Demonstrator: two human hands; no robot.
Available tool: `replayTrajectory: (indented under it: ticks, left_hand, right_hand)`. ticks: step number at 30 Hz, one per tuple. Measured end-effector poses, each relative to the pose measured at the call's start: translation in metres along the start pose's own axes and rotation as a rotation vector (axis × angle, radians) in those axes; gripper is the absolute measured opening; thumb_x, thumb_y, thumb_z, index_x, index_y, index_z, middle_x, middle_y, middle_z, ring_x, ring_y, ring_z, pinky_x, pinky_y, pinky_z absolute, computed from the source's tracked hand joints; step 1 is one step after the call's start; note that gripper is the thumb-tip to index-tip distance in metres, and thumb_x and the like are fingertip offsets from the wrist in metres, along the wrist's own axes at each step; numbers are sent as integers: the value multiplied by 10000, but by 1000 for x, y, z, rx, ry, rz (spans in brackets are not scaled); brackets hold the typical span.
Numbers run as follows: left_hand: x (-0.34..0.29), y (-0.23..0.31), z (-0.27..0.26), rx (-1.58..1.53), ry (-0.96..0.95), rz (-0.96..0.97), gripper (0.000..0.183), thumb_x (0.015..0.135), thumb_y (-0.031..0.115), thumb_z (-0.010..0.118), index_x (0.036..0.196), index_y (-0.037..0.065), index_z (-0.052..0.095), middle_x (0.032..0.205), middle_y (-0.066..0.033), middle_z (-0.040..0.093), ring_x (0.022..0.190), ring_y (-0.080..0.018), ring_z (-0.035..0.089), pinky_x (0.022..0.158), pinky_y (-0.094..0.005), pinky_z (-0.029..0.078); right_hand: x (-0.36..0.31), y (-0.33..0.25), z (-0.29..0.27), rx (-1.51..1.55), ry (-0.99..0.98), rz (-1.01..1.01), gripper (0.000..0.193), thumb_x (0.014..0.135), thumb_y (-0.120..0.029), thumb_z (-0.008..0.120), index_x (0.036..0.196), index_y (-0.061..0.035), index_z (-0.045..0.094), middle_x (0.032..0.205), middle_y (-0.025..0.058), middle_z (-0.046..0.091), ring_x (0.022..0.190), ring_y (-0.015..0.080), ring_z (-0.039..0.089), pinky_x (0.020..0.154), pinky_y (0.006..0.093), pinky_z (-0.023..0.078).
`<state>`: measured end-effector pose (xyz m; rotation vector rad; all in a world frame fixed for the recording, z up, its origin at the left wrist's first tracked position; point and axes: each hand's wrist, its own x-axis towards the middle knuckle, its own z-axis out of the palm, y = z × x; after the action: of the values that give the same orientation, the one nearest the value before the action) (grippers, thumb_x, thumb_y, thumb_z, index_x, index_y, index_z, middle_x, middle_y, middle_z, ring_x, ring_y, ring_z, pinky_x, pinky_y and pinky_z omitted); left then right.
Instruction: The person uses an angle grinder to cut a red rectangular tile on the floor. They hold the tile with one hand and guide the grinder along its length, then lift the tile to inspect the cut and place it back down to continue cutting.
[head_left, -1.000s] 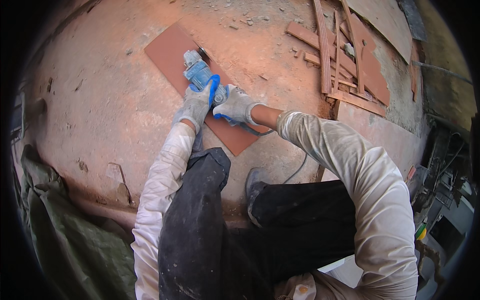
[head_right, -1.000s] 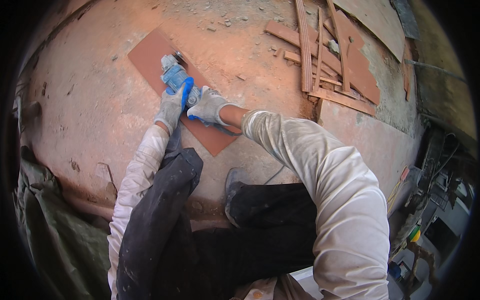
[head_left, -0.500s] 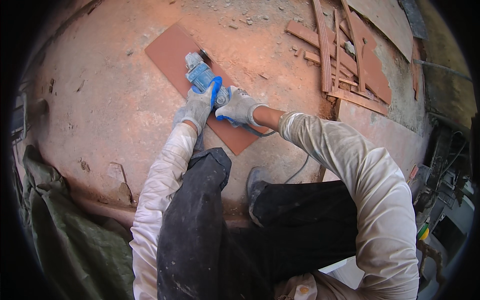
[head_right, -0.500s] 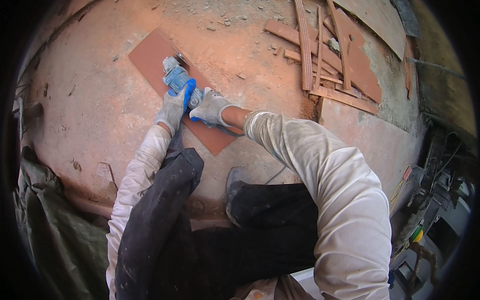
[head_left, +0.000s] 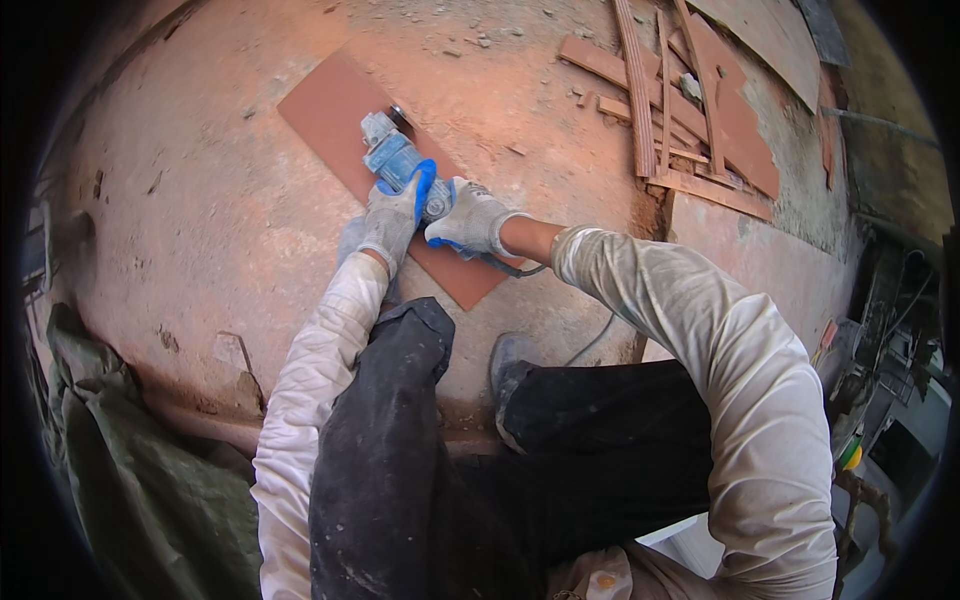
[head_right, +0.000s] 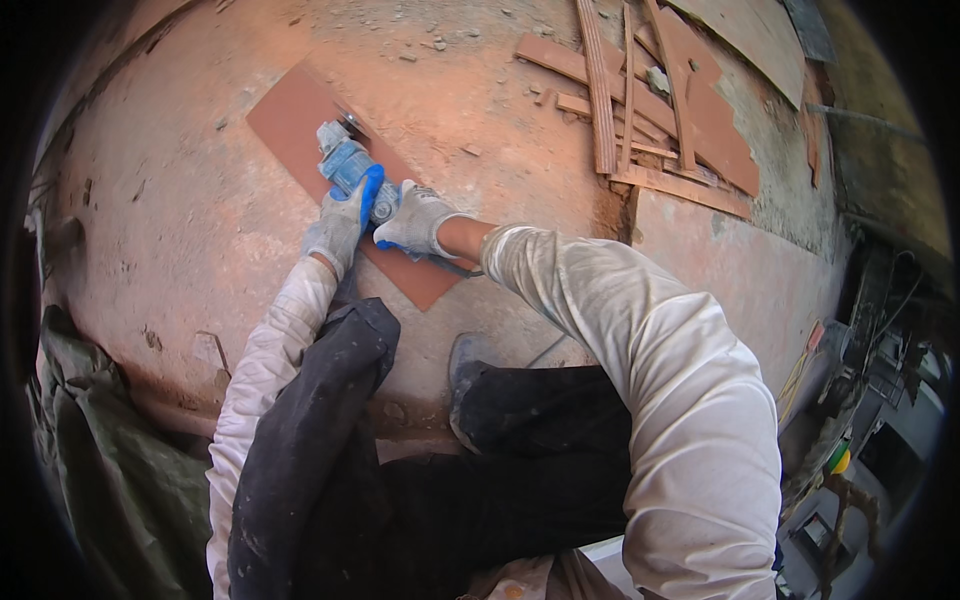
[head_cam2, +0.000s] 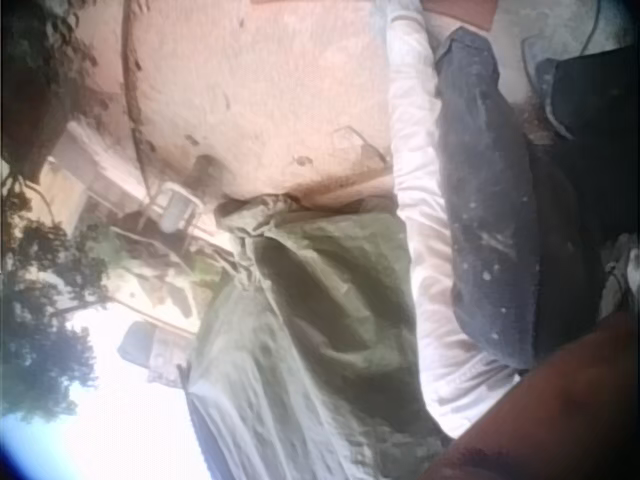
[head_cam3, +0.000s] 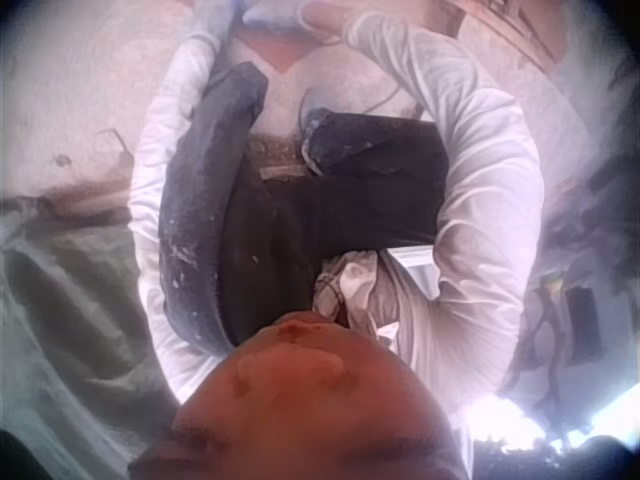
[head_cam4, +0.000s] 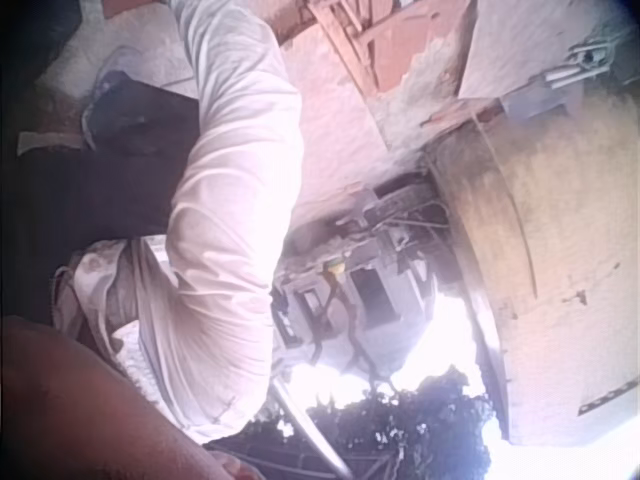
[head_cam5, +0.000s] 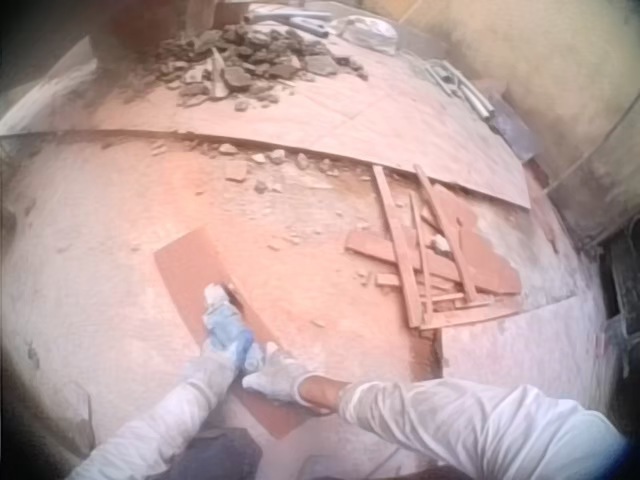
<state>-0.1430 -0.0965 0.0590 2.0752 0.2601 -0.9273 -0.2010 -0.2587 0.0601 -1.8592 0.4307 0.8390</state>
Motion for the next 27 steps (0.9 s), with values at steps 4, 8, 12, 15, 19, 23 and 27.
replayTrajectory:
  ticks: [4, 8, 12, 15, 19, 23, 27]
  left_hand:
    - [-4, 2, 0, 78, 7, -56, 1242, 850, 972, 600, 1587, -27, 567, 1551, -306, 629, 1469, -456, 582, 1245, -457, 414]
    - [4, -12, 4, 70, -20, -18, 1229, 872, 962, 586, 1592, -33, 558, 1539, -307, 637, 1463, -449, 589, 1238, -458, 423]
    - [25, -29, 13, 46, -34, -11, 1112, 943, 914, 546, 1622, 34, 549, 1598, -279, 591, 1441, -440, 606, 1200, -453, 464]
    - [26, -37, 15, 38, -45, 62, 993, 993, 828, 586, 1597, 40, 580, 1566, -263, 621, 1389, -402, 653, 1155, -432, 503]
    - [12, -33, 17, -118, 11, 118, 903, 862, 660, 881, 1351, -83, 723, 1286, -246, 790, 1174, -342, 783, 1019, -430, 613]
    - [7, -25, 21, -137, 40, 11, 877, 861, 650, 890, 1331, -73, 733, 1279, -235, 793, 1164, -321, 786, 1003, -419, 619]
    - [13, -27, 26, -191, 33, -27, 868, 860, 651, 891, 1315, -71, 736, 1278, -229, 792, 1151, -317, 787, 1000, -415, 619]
  right_hand:
    - [-2, 1, -2, -17, -26, 40, 656, 814, -312, 862, 1209, 121, 568, 856, 213, 765, 706, 276, 783, 589, 403, 612]
    - [-3, 3, -2, -56, -13, 3, 660, 815, -317, 862, 1207, 121, 561, 848, 213, 764, 711, 279, 785, 592, 400, 615]
    - [-5, 9, 0, -23, -18, -1, 666, 808, -319, 866, 1207, 117, 559, 855, 215, 765, 712, 281, 785, 594, 404, 618]
    - [-7, 13, 1, -18, -12, -3, 657, 802, -310, 870, 1199, 108, 555, 857, 217, 762, 709, 278, 783, 578, 404, 613]
    - [-12, 15, 1, 25, -15, 22, 636, 792, -294, 878, 1177, 92, 549, 850, 212, 755, 705, 273, 779, 547, 403, 604]
    - [-17, 16, 0, 54, -22, 26, 631, 786, -290, 881, 1172, 83, 548, 893, 223, 757, 705, 276, 776, 541, 406, 607]
    - [-18, 18, 0, 58, -29, 25, 641, 780, -294, 881, 1185, 80, 554, 941, 246, 759, 723, 288, 780, 554, 411, 617]
